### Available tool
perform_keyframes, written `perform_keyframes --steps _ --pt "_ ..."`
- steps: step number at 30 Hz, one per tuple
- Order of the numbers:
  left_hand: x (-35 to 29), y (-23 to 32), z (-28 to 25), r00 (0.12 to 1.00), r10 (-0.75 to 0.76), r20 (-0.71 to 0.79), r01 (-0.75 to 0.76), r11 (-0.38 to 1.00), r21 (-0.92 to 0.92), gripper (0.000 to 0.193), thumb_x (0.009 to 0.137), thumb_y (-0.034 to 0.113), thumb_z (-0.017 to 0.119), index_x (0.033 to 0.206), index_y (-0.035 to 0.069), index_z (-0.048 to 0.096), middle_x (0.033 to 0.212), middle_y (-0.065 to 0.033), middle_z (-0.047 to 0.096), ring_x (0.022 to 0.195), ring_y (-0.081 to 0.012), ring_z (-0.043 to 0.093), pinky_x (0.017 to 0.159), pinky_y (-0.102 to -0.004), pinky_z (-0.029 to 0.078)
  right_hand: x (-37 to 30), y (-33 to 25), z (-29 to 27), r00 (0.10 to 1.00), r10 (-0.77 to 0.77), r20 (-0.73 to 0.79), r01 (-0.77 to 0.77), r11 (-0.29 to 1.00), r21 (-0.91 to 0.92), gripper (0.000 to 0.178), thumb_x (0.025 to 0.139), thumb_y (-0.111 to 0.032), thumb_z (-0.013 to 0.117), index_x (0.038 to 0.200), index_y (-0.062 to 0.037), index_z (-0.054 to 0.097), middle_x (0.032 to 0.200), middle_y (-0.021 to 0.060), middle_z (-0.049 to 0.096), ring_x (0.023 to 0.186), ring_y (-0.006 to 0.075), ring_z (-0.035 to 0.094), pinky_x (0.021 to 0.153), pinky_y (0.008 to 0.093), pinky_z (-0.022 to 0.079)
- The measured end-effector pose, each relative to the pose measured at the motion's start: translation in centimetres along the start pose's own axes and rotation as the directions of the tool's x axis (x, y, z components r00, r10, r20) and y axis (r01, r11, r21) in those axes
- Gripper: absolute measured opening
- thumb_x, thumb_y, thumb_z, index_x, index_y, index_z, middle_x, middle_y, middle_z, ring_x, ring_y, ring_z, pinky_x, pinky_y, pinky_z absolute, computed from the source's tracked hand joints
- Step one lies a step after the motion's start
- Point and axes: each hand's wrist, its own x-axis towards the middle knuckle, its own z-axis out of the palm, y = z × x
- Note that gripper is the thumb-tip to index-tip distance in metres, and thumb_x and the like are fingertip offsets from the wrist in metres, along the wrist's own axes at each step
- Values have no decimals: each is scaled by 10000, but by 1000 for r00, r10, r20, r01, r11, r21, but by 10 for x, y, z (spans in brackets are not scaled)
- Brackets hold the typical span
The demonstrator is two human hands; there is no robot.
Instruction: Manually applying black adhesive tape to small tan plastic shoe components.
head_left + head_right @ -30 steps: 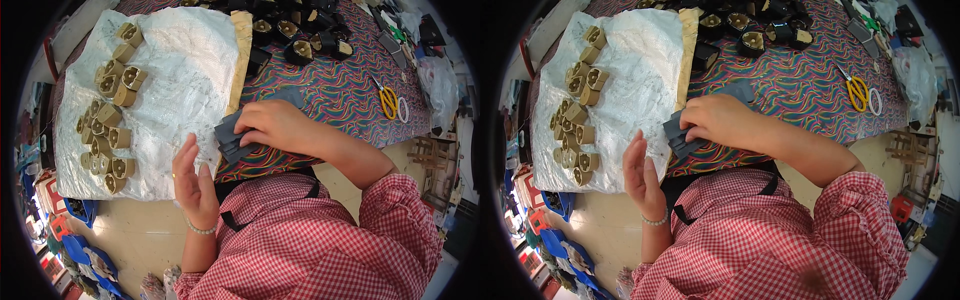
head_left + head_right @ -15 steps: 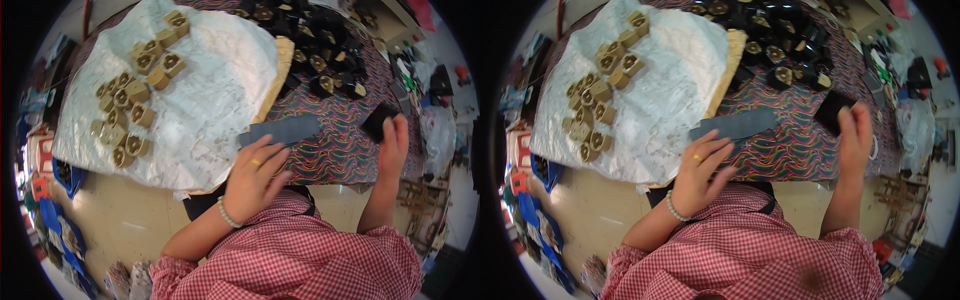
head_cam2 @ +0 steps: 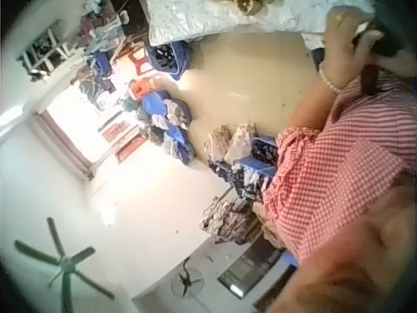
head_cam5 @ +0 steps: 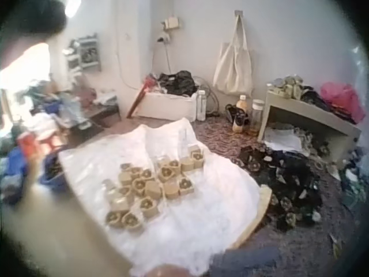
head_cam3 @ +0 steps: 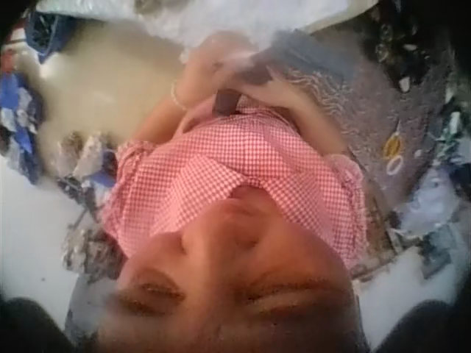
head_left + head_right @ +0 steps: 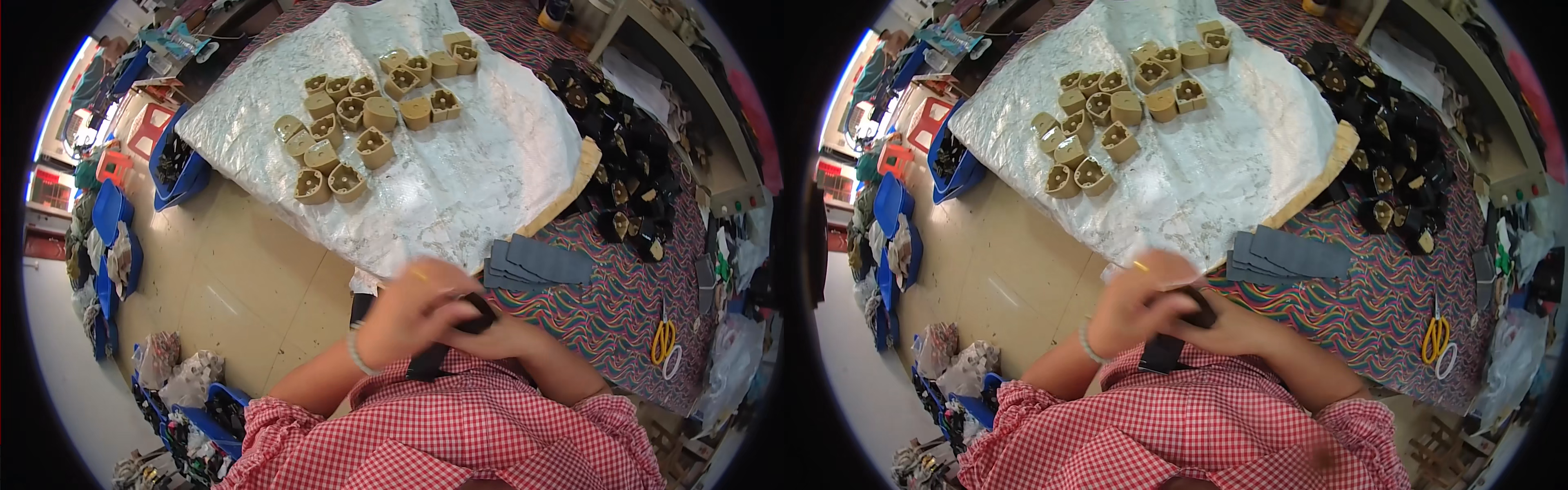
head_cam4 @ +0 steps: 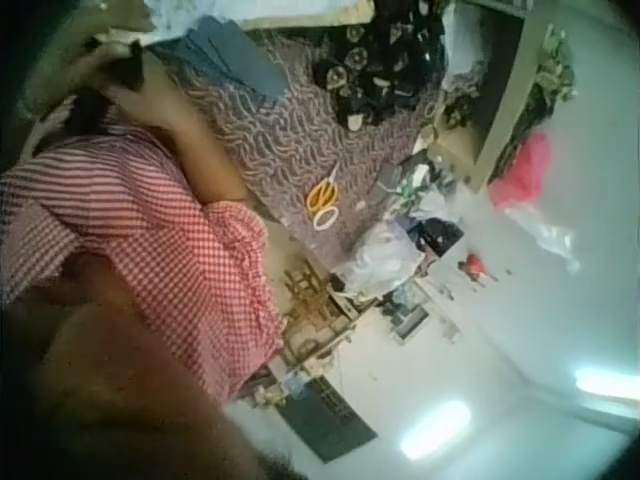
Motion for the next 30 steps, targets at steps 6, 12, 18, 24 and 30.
perform_keyframes --steps 6,12,18,24,30 --pt "-19 -124 -115 816 -2 -578 300 857 420 538 838 18 645 1339 -15 452 1318 -211 511 1240 -325 490 1039 -389 372 93 -11 14 984 158 -79 -163 985 -53 381 908 -320 628 1172 -47 601 1087 70 632 907 152 599 781 312 485" --pt "-30 -152 -114 770 -129 -625 136 990 -36 617 818 -60 654 1379 -22 402 1320 -131 510 1219 -209 505 1010 -325 426 120 -15 11 934 262 -241 -270 963 1 348 938 -359 566 993 -31 669 838 56 688 785 153 636 756 290 487" --pt "-38 -149 -134 787 -293 -543 28 896 -444 662 829 -63 631 1423 -32 339 1358 -134 483 1188 -199 532 960 -319 472 119 4 15 899 239 -366 -205 970 131 362 957 -288 557 744 -8 642 698 39 648 634 120 613 643 277 497" --pt "-76 -167 -215 795 -357 -490 -173 641 -748 509 963 250 536 1375 -18 404 1333 -167 511 1247 -268 488 1103 -417 354 118 1 15 896 336 -289 -348 938 13 443 944 -436 521 768 -67 692 761 6 679 764 116 600 781 291 466" --pt "-95 -124 -236 815 -353 -458 -144 644 -752 523 990 317 477 1375 -22 380 1395 -160 457 1274 -289 464 1147 -438 301 114 -8 5 788 557 -262 -537 830 149 247 927 -276 608 922 -36 664 777 33 653 872 110 594 805 256 467"
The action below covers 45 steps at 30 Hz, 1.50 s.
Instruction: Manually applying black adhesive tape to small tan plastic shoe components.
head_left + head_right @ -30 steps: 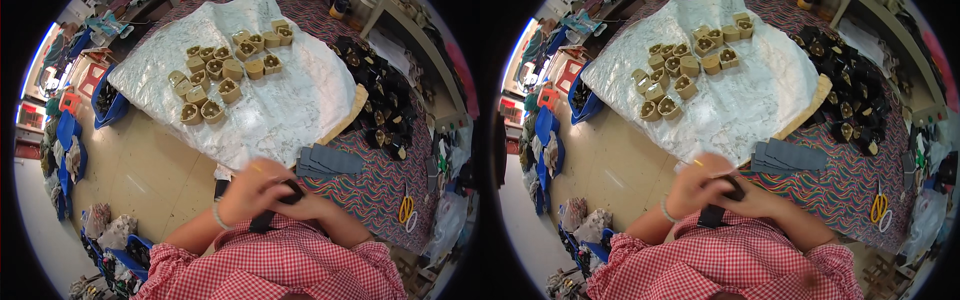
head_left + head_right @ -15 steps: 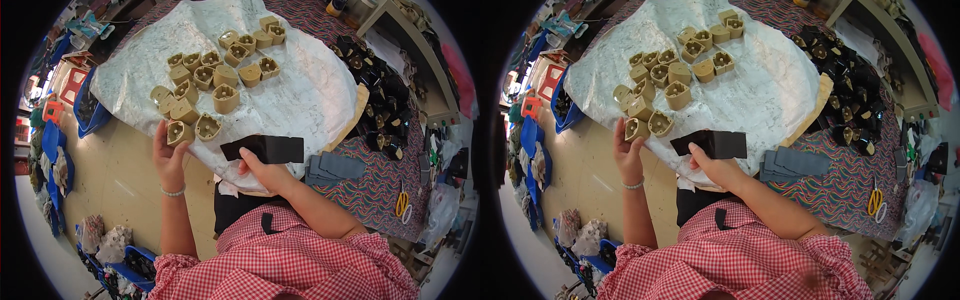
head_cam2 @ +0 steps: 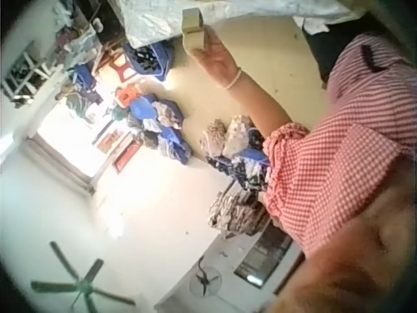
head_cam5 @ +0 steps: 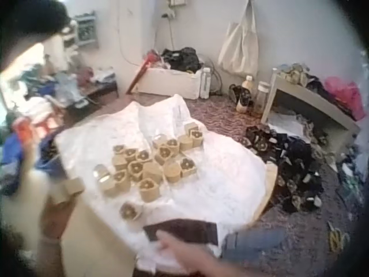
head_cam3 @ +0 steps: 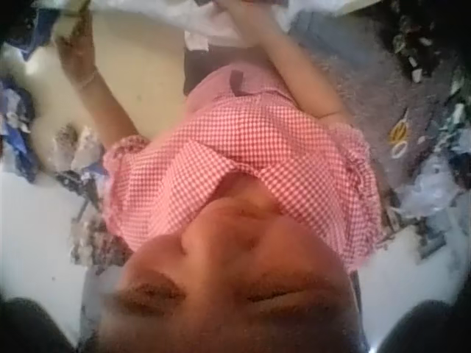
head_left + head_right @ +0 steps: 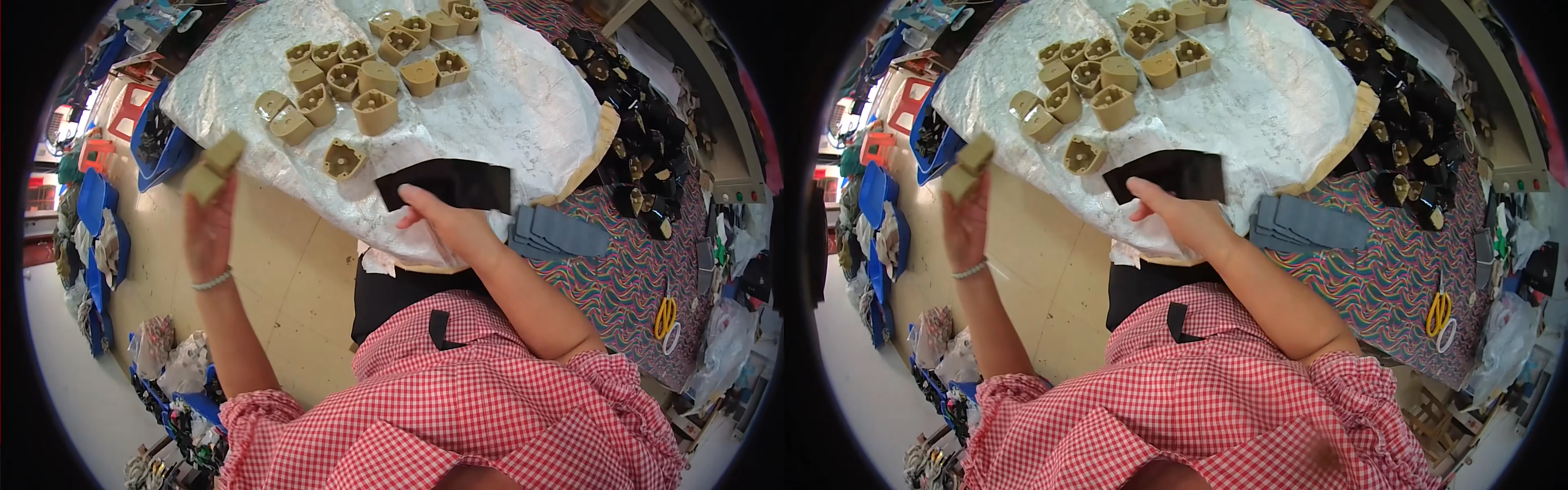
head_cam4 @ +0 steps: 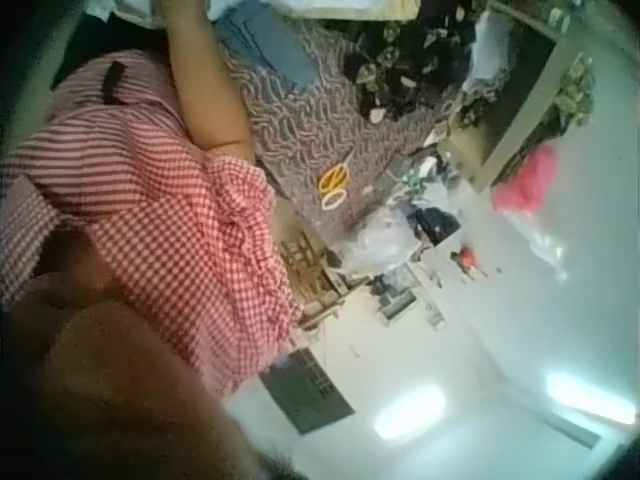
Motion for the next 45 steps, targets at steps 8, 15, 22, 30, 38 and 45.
perform_keyframes --steps 8,15,22,30,38,45 --pt "-55 -121 171 859 -408 310 490 832 -261 801 847 366 704 1414 -47 317 1403 -174 434 1276 -271 474 1051 -401 420 -42 -23 -23 750 -577 -323 650 552 522 301 992 -302 493 1107 -48 606 1029 55 659 894 140 639 789 297 503" --pt "-61 -131 187 892 -423 160 376 890 258 702 849 183 711 1408 -32 345 1357 -128 466 1207 -226 508 1013 -350 425 -34 -20 -43 919 -302 -251 387 805 449 563 947 -520 503 657 -62 656 684 56 642 640 128 619 634 253 507" --pt "-53 -118 182 970 -241 -24 234 906 352 754 811 67 690 1441 -32 289 1249 -102 487 1105 -213 542 971 -326 444 0 -36 -26 263 -913 -311 887 356 -295 180 910 -108 593 1081 -73 546 759 61 579 634 157 575 583 296 456" --pt "-42 -119 145 854 -403 330 486 843 -228 850 852 304 699 1453 -54 216 1314 -162 485 1219 -267 492 969 -385 470 12 -56 -41 533 -726 -434 786 615 -62 205 956 -249 553 996 -48 554 708 45 550 610 119 507 564 317 427" --pt "-48 -104 181 844 -482 236 537 751 -384 746 963 303 534 1483 -33 117 1385 -225 423 1345 -443 326 1068 -488 390 5 -28 -77 694 -603 -394 648 761 -23 385 924 -378 599 1061 -20 632 961 82 660 900 165 588 804 337 464" --pt "-75 -116 182 797 -517 311 582 796 -169 747 951 275 563 1482 -25 132 1356 -203 468 1297 -373 432 1101 -488 353 -91 -10 -78 825 -523 -214 517 544 661 270 892 -91 613 1133 20 565 936 129 649 749 227 670 579 397 593"
